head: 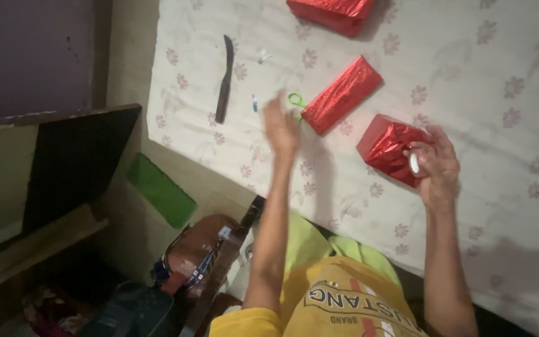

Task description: The person wraps a small box in red foil paper on a table. They fold the paper around the box, secure it with tape, and use scissors to cut the tape. The wrapped gift is placed with other wrapped items on the table.

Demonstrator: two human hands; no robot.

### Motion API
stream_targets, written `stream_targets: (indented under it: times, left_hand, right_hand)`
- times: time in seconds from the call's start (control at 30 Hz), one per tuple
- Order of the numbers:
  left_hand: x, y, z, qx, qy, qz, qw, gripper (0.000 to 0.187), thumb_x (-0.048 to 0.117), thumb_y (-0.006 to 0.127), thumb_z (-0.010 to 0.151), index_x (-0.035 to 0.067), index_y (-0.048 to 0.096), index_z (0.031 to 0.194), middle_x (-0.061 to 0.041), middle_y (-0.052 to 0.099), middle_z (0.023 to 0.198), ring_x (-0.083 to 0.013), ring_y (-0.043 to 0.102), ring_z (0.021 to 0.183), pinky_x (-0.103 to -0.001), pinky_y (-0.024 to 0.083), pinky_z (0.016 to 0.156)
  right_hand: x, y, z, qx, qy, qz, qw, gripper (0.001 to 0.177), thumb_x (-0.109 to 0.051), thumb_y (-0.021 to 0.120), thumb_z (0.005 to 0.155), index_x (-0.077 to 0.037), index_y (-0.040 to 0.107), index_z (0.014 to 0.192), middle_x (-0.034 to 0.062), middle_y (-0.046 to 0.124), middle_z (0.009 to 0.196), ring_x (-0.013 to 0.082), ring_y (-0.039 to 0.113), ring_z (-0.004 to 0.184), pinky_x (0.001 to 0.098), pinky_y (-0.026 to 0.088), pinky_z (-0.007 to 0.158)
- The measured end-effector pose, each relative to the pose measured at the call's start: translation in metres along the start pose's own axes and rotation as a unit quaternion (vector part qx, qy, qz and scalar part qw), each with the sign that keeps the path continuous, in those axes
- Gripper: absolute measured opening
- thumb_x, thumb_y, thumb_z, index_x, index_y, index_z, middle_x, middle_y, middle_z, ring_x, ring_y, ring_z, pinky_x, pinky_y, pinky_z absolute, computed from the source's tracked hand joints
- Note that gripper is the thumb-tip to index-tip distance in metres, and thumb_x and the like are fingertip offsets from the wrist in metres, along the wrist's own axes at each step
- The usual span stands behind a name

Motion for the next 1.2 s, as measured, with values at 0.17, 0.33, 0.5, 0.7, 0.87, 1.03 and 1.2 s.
stream_targets:
  times: [0.17,0.33,0.5,0.7,0.87,1.03,1.2]
  left_hand:
    - [-0.119,-0.03,0.004,0.003,-0.108,0.052,0.993,0.056,-0.003,0.062,0.09,0.004,0.053,0.144,-0.025,0.057,0.138,-0.043,0.053,0.128,-0.049,0.042,0.111]
    - [-0.074,0.006,-0.007,-0.113,0.021,-0.017,0.993,0.058,-0.006,0.063,0.085,0.011,0.058,0.14,-0.014,0.059,0.141,-0.0394,0.055,0.132,-0.045,0.045,0.114]
    - [-0.033,0.042,-0.014,-0.164,0.184,0.181,0.952,0.063,0.001,0.06,0.081,0.009,0.051,0.142,-0.014,0.057,0.14,-0.04,0.054,0.123,-0.052,0.042,0.104]
    - [-0.087,0.056,-0.032,-0.334,0.102,0.164,0.923,0.047,0.006,0.056,0.092,0.011,0.055,0.138,-0.016,0.066,0.11,-0.0355,0.068,0.088,-0.048,0.055,0.071]
    - [-0.144,-0.019,-0.06,-0.293,0.072,0.183,0.936,0.024,0.005,0.055,0.095,0.014,0.062,0.117,-0.02,0.067,0.1,-0.0403,0.069,0.079,-0.053,0.051,0.063]
    - [-0.146,-0.027,-0.079,-0.247,0.014,0.147,0.958,0.032,0.002,0.06,0.092,0.007,0.063,0.124,-0.018,0.068,0.096,-0.0381,0.067,0.076,-0.049,0.052,0.064]
    - [-0.082,-0.031,-0.083,-0.251,-0.218,-0.115,0.936,0.035,0.003,0.073,0.092,0.002,0.067,0.127,-0.016,0.076,0.101,-0.0201,0.069,0.081,-0.037,0.057,0.075]
  right_hand:
    - [0.0,0.002,0.001,-0.002,0.0,-0.042,0.999,0.058,0.008,0.064,0.099,0.006,0.046,0.154,0.0101,0.053,0.142,0.0238,0.062,0.122,0.0416,0.058,0.103]
    - [-0.003,0.003,-0.004,0.004,-0.011,-0.048,0.999,0.056,0.006,0.062,0.101,0.005,0.046,0.155,0.0106,0.055,0.145,0.0248,0.063,0.123,0.0411,0.058,0.104]
    - [0.001,-0.002,-0.004,0.011,-0.009,-0.031,0.999,0.063,0.005,0.064,0.094,0.005,0.044,0.154,0.0112,0.056,0.146,0.0267,0.063,0.126,0.0426,0.057,0.107]
    - [0.013,-0.007,-0.004,0.017,0.017,-0.029,0.999,0.065,0.006,0.065,0.093,0.004,0.042,0.154,0.0135,0.054,0.148,0.0283,0.06,0.131,0.0411,0.055,0.106]
    - [0.005,0.005,-0.005,-0.033,-0.007,-0.048,0.998,0.067,0.005,0.063,0.09,0.004,0.045,0.154,0.0146,0.052,0.155,0.0277,0.06,0.133,0.0413,0.055,0.109]
    - [0.005,0.007,-0.005,-0.04,0.0,-0.065,0.997,0.067,0.001,0.066,0.09,0.002,0.044,0.153,0.0135,0.052,0.154,0.0248,0.06,0.133,0.04,0.053,0.11]
    - [0.012,0.006,-0.007,-0.026,0.058,-0.09,0.994,0.07,-0.002,0.069,0.091,-0.003,0.045,0.157,0.015,0.066,0.138,0.0207,0.062,0.124,0.0333,0.05,0.109]
Point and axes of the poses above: each hand's wrist, its own z-axis towards the middle knuckle, its own y-axis out of the palm, x = y × z, the point moved 7 cm from there along z, towards the middle knuckle
